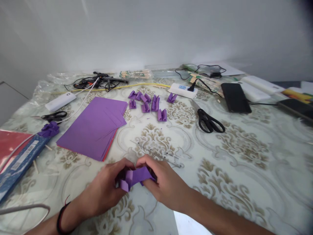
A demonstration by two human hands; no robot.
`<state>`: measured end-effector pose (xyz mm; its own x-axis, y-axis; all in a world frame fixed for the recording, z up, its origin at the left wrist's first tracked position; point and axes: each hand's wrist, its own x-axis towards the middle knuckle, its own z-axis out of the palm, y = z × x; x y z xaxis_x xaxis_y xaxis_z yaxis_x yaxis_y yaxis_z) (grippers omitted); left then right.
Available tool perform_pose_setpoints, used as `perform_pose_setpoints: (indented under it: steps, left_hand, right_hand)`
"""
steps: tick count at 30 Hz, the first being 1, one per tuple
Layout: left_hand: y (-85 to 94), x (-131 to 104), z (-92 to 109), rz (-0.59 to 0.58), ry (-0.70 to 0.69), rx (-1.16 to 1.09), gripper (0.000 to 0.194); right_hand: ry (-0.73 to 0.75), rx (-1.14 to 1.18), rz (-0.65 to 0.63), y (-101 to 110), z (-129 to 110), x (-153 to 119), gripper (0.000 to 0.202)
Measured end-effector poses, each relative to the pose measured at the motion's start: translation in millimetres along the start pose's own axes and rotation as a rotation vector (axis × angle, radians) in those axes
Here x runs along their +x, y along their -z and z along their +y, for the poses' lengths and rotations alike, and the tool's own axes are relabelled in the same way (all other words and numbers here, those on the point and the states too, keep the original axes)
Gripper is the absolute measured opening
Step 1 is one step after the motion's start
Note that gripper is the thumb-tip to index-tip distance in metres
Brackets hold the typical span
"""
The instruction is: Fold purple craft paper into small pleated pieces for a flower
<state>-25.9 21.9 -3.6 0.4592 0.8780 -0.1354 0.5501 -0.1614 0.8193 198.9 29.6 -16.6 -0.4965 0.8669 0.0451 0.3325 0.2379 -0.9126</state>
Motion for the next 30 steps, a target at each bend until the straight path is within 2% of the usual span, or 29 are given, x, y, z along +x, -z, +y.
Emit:
perform_pose_setpoints:
  steps: [6, 9, 15, 19, 22, 25, 30]
  left_hand:
    - [-0.5, -1, -4, 0.025, -0.018, 0.01, 0.046]
    - [0.2, -1, -2, -0.003, 0.003, 0.022, 0.046]
    - [2.8, 3, 6, -0.042, 0.026, 0.083, 0.032]
    - [2.0, 3, 6, -0.056, 0.034, 0.127, 0.024]
    - [1.4, 2, 4, -0.057, 0.036, 0.098, 0.025]
    - [0.8, 1, 2, 0.025, 0.017, 0.041, 0.03]
    - [-2.0, -1, -5, 0.275, -0.017, -0.026, 0.026]
  right_hand:
    - [0.03, -0.03, -0.017, 2, 3, 0, 0.036]
    - [0.048, -0.044, -0.023, 1, 4, -1, 0.037]
    - [0.113, -0.077, -0.018, 1, 2, -1, 0.02]
    - [0.127, -0.067, -0.02, 2, 1, 0, 0.02]
    - [0.112, -0.057, -0.003, 3, 0, 0, 0.021]
    - [0.094, -0.055, 0.022, 3, 1, 1, 0.022]
    - [0.033, -0.115, 0.014, 3, 3, 3, 0.02]
